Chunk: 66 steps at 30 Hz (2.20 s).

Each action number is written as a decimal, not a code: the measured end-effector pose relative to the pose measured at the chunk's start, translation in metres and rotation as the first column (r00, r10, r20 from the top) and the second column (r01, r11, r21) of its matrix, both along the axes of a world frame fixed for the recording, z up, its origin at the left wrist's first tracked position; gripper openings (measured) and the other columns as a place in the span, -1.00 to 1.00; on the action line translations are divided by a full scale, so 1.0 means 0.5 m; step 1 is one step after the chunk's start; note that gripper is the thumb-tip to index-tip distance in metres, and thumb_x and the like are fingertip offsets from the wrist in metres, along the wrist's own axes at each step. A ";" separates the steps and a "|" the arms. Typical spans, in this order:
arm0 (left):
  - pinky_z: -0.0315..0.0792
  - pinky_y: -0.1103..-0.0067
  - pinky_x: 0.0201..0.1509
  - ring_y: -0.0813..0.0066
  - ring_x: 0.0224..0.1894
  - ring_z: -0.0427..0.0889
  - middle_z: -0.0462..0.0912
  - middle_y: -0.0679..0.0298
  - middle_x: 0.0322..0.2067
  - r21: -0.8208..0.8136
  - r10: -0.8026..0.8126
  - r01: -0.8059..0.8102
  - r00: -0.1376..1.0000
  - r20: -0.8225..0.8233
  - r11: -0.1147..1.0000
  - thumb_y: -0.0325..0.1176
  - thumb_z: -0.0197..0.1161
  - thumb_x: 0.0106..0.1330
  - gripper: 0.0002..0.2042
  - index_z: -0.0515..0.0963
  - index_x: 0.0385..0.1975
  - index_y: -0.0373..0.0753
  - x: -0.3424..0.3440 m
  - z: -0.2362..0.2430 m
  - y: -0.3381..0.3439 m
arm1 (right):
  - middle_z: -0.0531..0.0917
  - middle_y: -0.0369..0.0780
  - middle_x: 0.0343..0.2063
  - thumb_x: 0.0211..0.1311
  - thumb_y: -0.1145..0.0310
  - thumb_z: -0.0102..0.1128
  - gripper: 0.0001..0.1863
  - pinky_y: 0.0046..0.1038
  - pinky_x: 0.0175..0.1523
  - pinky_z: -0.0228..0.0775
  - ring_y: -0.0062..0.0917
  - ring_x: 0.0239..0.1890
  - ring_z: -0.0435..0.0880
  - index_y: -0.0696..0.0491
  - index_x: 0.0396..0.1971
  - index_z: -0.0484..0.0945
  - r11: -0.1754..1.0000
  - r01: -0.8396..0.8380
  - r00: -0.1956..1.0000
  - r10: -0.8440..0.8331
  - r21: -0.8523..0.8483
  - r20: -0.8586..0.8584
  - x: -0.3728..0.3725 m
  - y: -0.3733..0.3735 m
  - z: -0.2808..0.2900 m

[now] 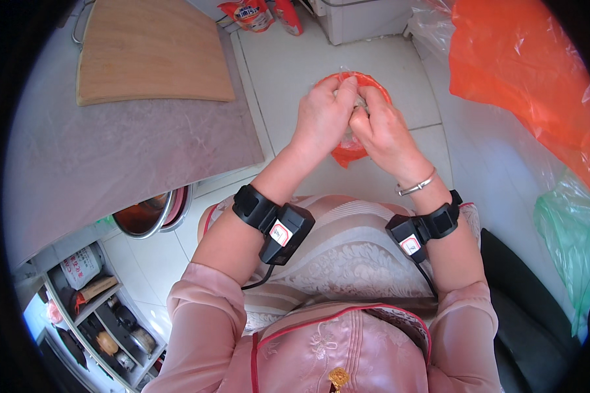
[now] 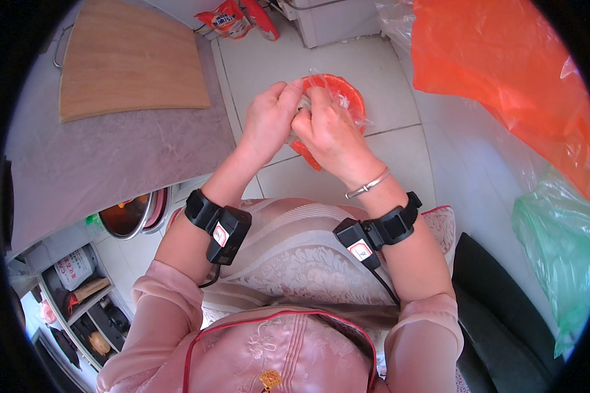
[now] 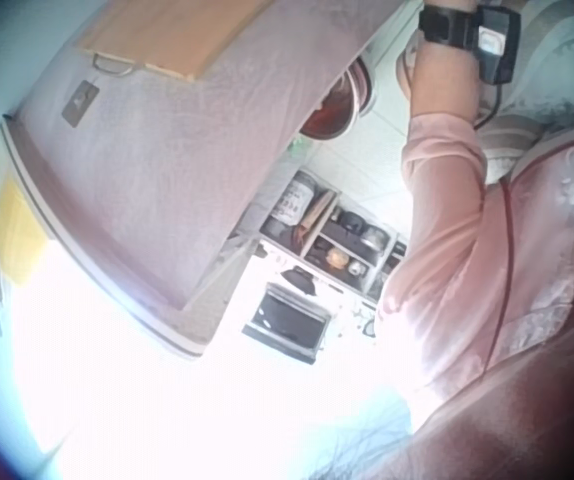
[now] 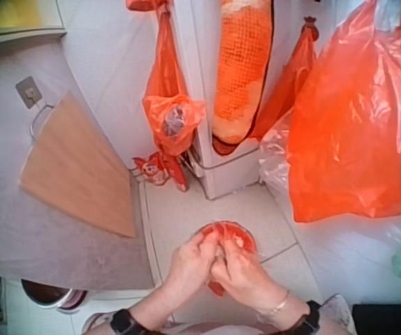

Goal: The person retrieves a garlic bulb from a cabinet, moves to the counter, and peels the bulb to separate cloves. She then places the cloves on a cutting board and uses a cleaver to crush and peel them further.

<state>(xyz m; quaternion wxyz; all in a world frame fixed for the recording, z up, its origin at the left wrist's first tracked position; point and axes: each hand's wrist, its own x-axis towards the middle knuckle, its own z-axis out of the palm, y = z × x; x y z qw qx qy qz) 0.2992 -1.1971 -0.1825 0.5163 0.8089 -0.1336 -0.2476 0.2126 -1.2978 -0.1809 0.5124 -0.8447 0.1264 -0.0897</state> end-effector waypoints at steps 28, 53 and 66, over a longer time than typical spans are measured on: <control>0.34 0.55 -0.42 0.57 -0.50 0.42 0.51 0.29 -0.57 -0.072 -0.012 0.004 0.994 -0.109 0.997 -0.26 0.03 0.28 -0.71 0.55 -0.44 -0.38 0.009 0.011 0.007 | 0.55 0.06 -0.36 0.17 0.33 -0.03 -0.69 -0.22 -0.18 0.42 -0.10 -0.32 0.57 0.26 -0.20 0.31 0.981 0.092 0.992 -0.104 0.168 0.065 0.004 0.026 -0.039; 0.45 0.47 -0.52 0.39 -0.44 0.59 0.60 0.21 -0.37 -0.399 -0.110 -0.323 0.643 -0.758 0.858 -0.15 0.00 0.42 -0.71 0.45 -0.22 -0.28 0.029 0.036 0.019 | 0.58 -0.19 -0.37 0.41 0.26 -0.14 -0.72 -0.54 -0.29 0.46 -0.59 -0.37 0.58 0.13 -0.07 0.38 0.573 0.033 0.999 -0.003 0.819 -0.039 0.004 -0.028 -0.004; 0.42 0.54 -0.49 0.48 -0.44 0.56 0.58 0.28 -0.40 -0.439 -0.104 -0.347 0.676 -0.730 0.828 -0.07 0.03 0.40 -0.69 0.48 -0.30 -0.21 0.028 0.060 0.019 | 0.58 -0.19 -0.33 0.42 0.05 -0.10 -0.54 -0.53 -0.33 0.50 -0.55 -0.36 0.61 0.19 -0.01 0.37 0.392 -0.014 1.000 0.026 0.920 0.004 -0.002 -0.052 0.028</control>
